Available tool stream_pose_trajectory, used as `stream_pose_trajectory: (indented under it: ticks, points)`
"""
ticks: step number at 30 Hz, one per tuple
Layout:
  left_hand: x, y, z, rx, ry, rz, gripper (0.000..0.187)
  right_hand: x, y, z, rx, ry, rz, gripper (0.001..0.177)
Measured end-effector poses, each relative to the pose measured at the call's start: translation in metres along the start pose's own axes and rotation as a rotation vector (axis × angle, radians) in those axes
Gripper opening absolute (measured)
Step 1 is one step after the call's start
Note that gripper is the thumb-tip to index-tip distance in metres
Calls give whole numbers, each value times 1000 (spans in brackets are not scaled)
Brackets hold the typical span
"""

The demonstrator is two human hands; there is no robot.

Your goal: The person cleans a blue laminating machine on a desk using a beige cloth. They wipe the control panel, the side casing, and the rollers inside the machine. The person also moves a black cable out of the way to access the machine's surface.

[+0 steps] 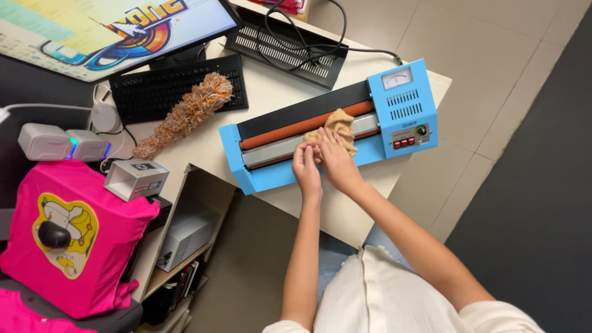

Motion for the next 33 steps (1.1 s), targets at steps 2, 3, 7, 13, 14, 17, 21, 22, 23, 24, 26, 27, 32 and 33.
stream_pose_trajectory:
  ticks: [2, 3, 7, 13, 14, 17, 21, 22, 23, 24, 26, 27, 32, 33]
  points:
    - [-18, 10, -5, -22, 4, 13, 18, 1, 21, 7, 89, -37, 117, 52]
    - [-27, 12, -7, -32, 10, 20, 18, 0, 31, 11, 170, -76, 223, 54]
    - [-47, 19, -3, -3, -10, 48, 19, -17, 69, 38, 182, -171, 328, 57]
    - [-71, 23, 31, 27, -52, 86, 19, -12, 102, 109, -157, 11, 48, 54]
    - [-80, 25, 39, 38, -101, 115, 19, -32, 77, 110, 0, -64, -63, 47]
    - [-111, 38, 68, 25, -236, 257, 18, -63, 21, 108, 110, -90, -222, 39]
    - [-156, 78, 106, -100, -490, 643, 16, -37, -26, 112, 139, -12, -124, 43]
    - [-150, 93, 110, -96, -475, 653, 16, -24, -44, 106, 150, -26, -120, 43]
    - [-145, 102, 120, -80, -503, 662, 17, -13, -62, 110, 146, -15, -64, 43]
    - [-140, 112, 130, -64, -531, 671, 18, -2, -79, 113, 142, -4, -8, 42]
    - [-139, 120, 136, -35, -506, 643, 20, 36, -113, 122, 173, -2, 41, 41]
    - [-136, 122, 137, 10, -485, 602, 22, 54, -128, 124, 193, -6, 75, 41]
    - [-138, 106, 136, 116, -499, 601, 31, 72, -121, 131, 251, -87, -32, 37]
    - [-138, 103, 136, 129, -519, 607, 35, 65, -113, 132, 288, -101, -67, 37]
Point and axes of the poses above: each hand's wrist, its own z-axis towards the middle knuckle, its own y-axis out of the back of the hand, x = y × z, the point moved 4 cm from there along z, towards the middle knuckle, and after that the axes turned 6 degrees about -x, right-handed, at the moved point
